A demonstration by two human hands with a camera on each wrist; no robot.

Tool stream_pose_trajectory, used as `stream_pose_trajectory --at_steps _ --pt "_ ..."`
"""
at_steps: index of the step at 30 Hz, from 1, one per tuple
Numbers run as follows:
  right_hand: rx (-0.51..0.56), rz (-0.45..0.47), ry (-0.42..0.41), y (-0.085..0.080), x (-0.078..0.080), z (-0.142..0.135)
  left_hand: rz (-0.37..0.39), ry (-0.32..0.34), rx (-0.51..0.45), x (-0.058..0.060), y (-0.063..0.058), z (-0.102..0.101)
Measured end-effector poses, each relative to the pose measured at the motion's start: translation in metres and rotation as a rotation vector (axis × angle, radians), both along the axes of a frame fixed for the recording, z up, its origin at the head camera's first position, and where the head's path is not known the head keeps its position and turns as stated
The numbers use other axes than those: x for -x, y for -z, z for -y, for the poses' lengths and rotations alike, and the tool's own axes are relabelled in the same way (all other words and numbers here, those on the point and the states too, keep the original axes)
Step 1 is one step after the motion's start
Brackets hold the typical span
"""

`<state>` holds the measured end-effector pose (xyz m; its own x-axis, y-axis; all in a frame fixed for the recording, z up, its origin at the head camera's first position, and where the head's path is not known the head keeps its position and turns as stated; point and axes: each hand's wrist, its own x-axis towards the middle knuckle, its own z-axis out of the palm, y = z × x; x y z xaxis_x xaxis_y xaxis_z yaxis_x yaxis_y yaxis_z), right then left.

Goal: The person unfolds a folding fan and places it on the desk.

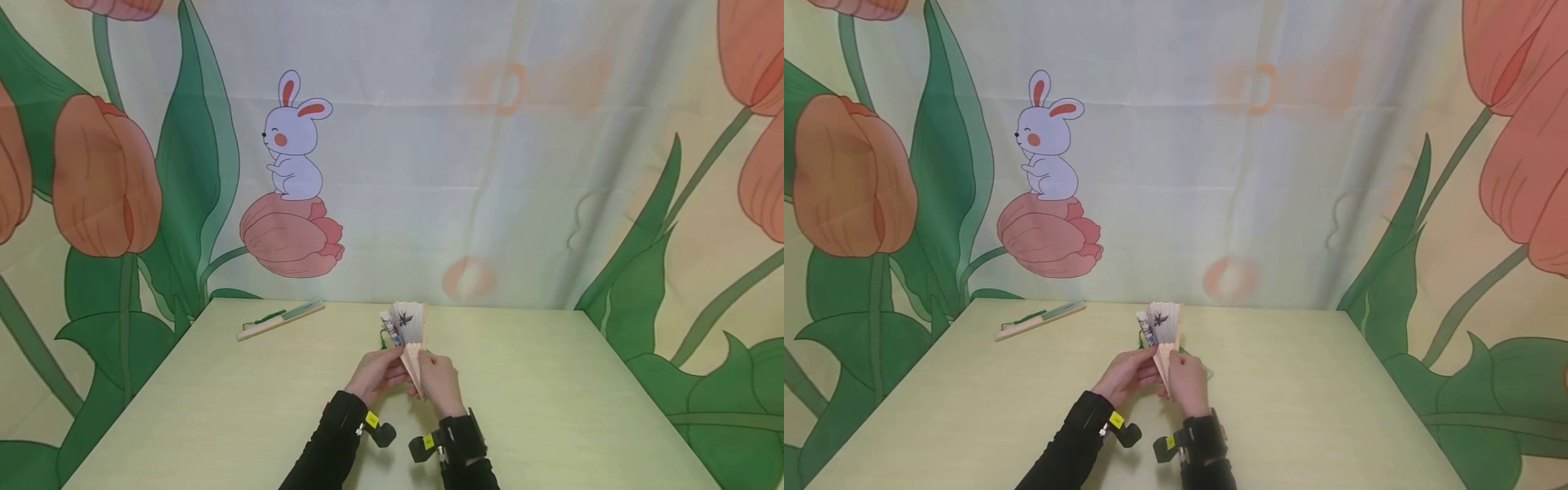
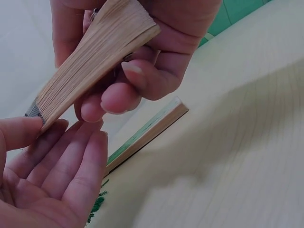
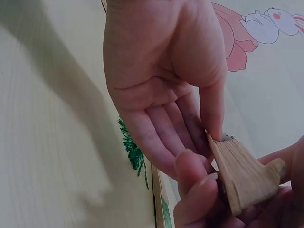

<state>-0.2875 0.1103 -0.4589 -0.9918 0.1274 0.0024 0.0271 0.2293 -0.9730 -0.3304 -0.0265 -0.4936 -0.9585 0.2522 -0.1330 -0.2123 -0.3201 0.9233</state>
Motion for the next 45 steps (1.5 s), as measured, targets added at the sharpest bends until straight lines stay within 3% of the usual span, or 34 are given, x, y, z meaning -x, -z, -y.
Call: stream_pose_trajectory --at_steps 14,22,28,36,45 --pt "0.0 0.012 0.02 0.003 0.001 -0.011 -0.008 -0.002 0.006 -0.005 -0.004 0.003" --pt "-0.027 -0.005 0.045 0.006 0.0 -0.013 -0.006 -0.015 0.02 -0.006 0.0 0.002" --pt "0.006 0.024 0.063 0.006 -0.001 -0.015 -0.028 -0.026 0.073 -0.007 0.003 0.004" --pt "0.038 0.029 0.066 0.007 0.0 -0.019 -0.07 -0.039 0.125 -0.009 -0.004 0.007" --pt "0.076 0.045 0.074 0.006 0.001 -0.025 -0.042 -0.056 0.126 -0.005 0.0 0.008"
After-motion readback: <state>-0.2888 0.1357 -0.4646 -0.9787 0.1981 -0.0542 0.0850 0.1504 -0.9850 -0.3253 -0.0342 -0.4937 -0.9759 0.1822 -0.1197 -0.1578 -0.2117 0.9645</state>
